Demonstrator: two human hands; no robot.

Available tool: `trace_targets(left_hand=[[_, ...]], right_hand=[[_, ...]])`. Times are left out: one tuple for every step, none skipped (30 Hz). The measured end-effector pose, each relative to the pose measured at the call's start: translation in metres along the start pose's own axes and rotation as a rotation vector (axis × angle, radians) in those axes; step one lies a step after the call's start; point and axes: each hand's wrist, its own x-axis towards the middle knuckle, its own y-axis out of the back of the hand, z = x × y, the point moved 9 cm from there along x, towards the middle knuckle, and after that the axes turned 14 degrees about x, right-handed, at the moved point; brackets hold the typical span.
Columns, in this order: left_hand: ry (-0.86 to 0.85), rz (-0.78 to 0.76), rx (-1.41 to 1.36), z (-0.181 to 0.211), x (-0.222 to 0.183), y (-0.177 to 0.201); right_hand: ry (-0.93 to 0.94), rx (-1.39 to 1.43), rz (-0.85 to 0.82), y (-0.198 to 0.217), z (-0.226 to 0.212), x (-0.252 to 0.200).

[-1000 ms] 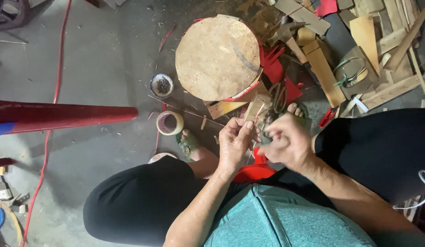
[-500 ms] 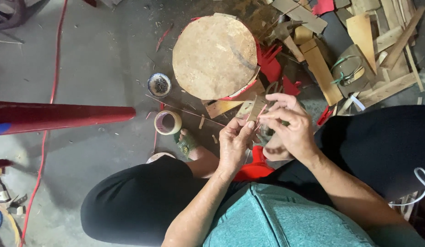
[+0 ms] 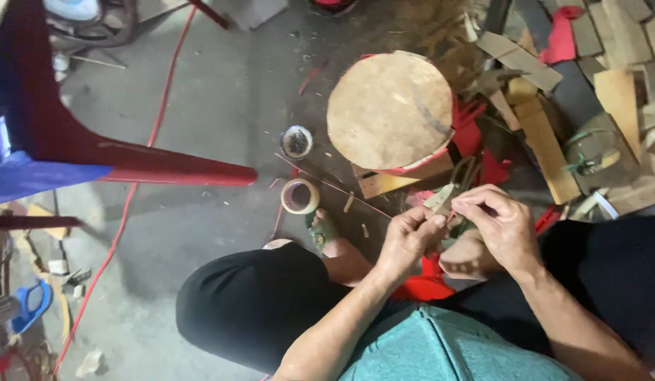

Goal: Threading a red cord through the holes of a wooden drum rim to prepare it for assembly.

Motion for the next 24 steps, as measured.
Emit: trace_targets(left_hand=[[-0.002,0.009,0.001,0.001,-0.001,0.001],[-0.021,0.026,0.014,0.004,-0.002,0.001],[-0.039,0.039,0.027,0.006,-0.002,0.001],[-0.041,0.044,0.027,0.002,-0.001,0.003],[-0.067,0.06,0.081,0.0,0.0,0.004],[-0.092,0.077,0.134,-0.002,0.001,0.006],[-0.094,0.076,0.134,-0.001,0.001,0.005],[-0.121,0.082,0.169,0.002,0.002,0.005],[-0.146,0.089,0.202,0.004,0.002,0.005],[-0.147,0.09,0.201,0.017,-0.004,0.005],[-0.055,0.004,0.184,0.021,-0.008,-0.001],[0.037,-0.082,0.166,0.025,-0.014,-0.007],[0.037,-0.081,0.165,0.027,-0.014,-0.006],[0.048,-0.109,0.183,0.028,-0.015,-0.007],[0.059,-0.138,0.202,0.029,-0.016,-0.009],[0.058,-0.137,0.202,0.026,-0.013,-0.007],[0.062,-0.156,0.179,0.021,-0.011,-0.007],[0.065,-0.174,0.156,0.017,-0.009,-0.007],[0.063,-0.171,0.154,0.012,-0.008,-0.005],[0.035,-0.174,0.164,0.01,-0.007,-0.005],[0.009,-0.177,0.175,0.007,-0.007,-0.004],[0.008,-0.174,0.174,0.004,-0.007,-0.004],[0.038,-0.173,0.115,-0.002,-0.007,-0.005],[0.068,-0.172,0.056,-0.007,-0.006,-0.005]], right_hand=[[0.002,0.006,-0.007,-0.002,-0.002,0.0],[-0.006,-0.017,-0.011,-0.003,-0.002,0.0],[-0.014,-0.043,-0.012,-0.003,-0.003,-0.001],[-0.012,-0.04,-0.016,-0.005,-0.003,-0.002],[-0.012,-0.064,-0.015,-0.006,-0.002,-0.003],[-0.011,-0.088,-0.014,-0.006,-0.002,-0.004],[-0.009,-0.088,-0.013,-0.006,-0.002,-0.004],[-0.014,-0.093,-0.006,-0.005,-0.001,-0.003],[-0.019,-0.097,-0.002,-0.004,0.0,-0.003],[-0.018,-0.098,-0.003,-0.004,-0.003,-0.004],[-0.072,-0.092,-0.011,-0.004,-0.001,-0.004],[-0.127,-0.085,-0.02,-0.004,0.001,-0.005],[-0.126,-0.085,-0.022,-0.003,0.002,-0.005],[-0.149,-0.086,-0.014,-0.002,0.006,-0.005],[-0.171,-0.086,-0.005,0.0,0.01,-0.006],[-0.171,-0.086,-0.006,-0.001,0.01,-0.006],[-0.185,-0.096,-0.006,-0.001,0.011,-0.006],[-0.199,-0.107,-0.006,-0.001,0.012,-0.006],[-0.196,-0.107,-0.01,-0.001,0.014,-0.006],[-0.205,-0.089,-0.025,-0.003,0.018,-0.007],[-0.215,-0.07,-0.04,-0.004,0.021,-0.008],[-0.214,-0.069,-0.043,-0.005,0.021,-0.007],[-0.22,-0.075,-0.049,-0.005,0.022,-0.007],[-0.227,-0.08,-0.055,-0.005,0.023,-0.007]])
